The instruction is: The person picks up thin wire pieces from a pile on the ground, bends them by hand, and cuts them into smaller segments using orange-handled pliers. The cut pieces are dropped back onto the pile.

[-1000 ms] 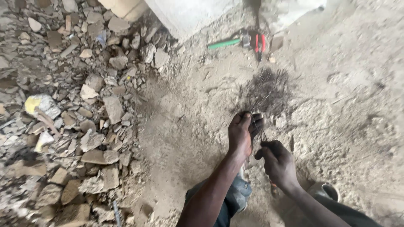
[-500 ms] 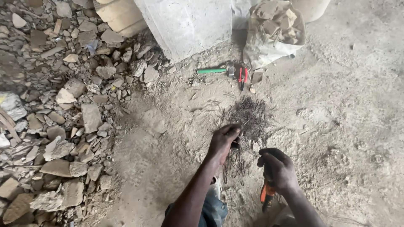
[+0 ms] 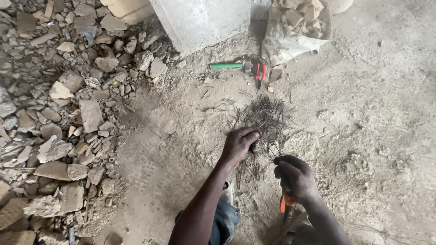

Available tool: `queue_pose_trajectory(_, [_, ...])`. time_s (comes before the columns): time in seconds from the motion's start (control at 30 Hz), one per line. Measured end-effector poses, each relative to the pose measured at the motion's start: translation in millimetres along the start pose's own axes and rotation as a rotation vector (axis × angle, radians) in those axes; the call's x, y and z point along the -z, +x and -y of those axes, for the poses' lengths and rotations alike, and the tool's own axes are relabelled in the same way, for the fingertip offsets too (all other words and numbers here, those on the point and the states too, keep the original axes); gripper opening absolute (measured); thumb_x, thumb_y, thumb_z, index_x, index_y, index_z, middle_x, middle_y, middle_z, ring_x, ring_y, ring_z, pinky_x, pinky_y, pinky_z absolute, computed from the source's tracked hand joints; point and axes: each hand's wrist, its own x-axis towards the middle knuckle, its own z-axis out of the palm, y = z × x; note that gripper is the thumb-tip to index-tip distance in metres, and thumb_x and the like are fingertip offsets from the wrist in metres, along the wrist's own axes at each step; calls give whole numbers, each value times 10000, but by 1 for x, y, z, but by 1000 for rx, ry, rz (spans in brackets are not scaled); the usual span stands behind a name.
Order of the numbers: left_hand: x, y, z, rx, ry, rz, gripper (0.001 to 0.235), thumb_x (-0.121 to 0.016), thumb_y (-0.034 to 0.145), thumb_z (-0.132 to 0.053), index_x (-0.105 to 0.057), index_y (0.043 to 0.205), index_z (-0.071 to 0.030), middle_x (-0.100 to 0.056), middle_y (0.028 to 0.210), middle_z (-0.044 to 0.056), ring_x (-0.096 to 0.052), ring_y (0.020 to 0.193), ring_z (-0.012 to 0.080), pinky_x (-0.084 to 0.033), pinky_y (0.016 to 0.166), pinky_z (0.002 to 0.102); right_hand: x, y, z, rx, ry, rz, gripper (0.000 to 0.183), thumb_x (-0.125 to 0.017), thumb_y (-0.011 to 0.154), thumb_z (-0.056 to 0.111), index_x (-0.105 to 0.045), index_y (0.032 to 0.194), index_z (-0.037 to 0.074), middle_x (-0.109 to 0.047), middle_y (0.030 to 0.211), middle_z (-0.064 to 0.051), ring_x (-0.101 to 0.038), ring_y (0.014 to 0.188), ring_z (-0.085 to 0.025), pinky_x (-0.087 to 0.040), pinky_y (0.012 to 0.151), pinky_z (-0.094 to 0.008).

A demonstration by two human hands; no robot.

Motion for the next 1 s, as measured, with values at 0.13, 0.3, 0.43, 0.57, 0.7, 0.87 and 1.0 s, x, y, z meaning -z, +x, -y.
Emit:
queue_pose_trajectory(0.13, [-12, 6, 17, -27, 37, -75, 206, -739, 1212, -111, -855, 1345, -5, -855, 985, 124, -802, 688, 140, -693, 546, 236, -5, -1, 0, -4, -82, -20, 347, -686, 1145, 189, -893, 1292, -48, -826, 855, -177, -573, 557, -187, -445, 494, -331])
queue_pose_trajectory(0.3, [-27, 6, 38, -126, -406, -223, 222, -775, 1154, 30, -852, 1360, 51, -824, 1087, 162, -760, 755, 175, -710, 626, 291, -27, -8, 5, 16, -50, -68, 312, -665, 1155, 204, -860, 1278, -6, -857, 849, -153, -571, 488, -162, -451, 417, -309])
queue_pose_trajectory(0.43, [-19, 14, 48, -47, -409, -192, 239, -772, 1159, 0, -852, 1380, 45, -796, 1103, 146, -724, 759, 149, -717, 613, 283, -25, -6, 6, -16, 74, -76, 297, -656, 1155, 157, -841, 1281, -39, -812, 848, -169, -525, 490, -162, -402, 418, -314])
queue_pose_trajectory(0.57, [-23, 2, 25, -47, -303, -116, 186, -729, 1215, -49, -821, 1371, -8, -812, 1090, 126, -778, 774, 163, -729, 640, 295, -14, -4, 15, 27, 28, -111, 323, -645, 1162, 155, -843, 1307, -55, -821, 860, -157, -552, 489, -167, -430, 397, -320])
queue_pose_trajectory(0.7, [-40, -20, -14, 53, 407, 260, 448, -706, 1153, -443, -716, 1536, -210, -845, 1442, 81, -848, 1174, 286, -748, 906, 396, 3, 19, -3, 123, 365, -158, 214, -668, 1152, 108, -780, 1245, -49, -754, 820, -153, -530, 432, -185, -403, 371, -326])
queue_pose_trajectory(0.87, [-89, -61, -21, 262, 826, 732, 986, -800, 883, -676, -440, 1660, -186, -784, 1450, 179, -782, 1254, 424, -617, 1050, 557, 8, 22, 19, 124, 439, -276, 216, -653, 1160, 149, -751, 1277, -3, -758, 856, -122, -490, 460, -154, -364, 391, -319])
queue_pose_trajectory(1.0, [-99, -83, 9, 168, 844, 560, 1112, -903, 915, -534, -272, 1778, -231, -779, 1428, 179, -778, 1182, 542, -619, 923, 663, 8, 26, 14, 178, 492, -344, 153, -621, 1171, 127, -733, 1140, 27, -754, 815, -112, -473, 440, -150, -369, 390, -333])
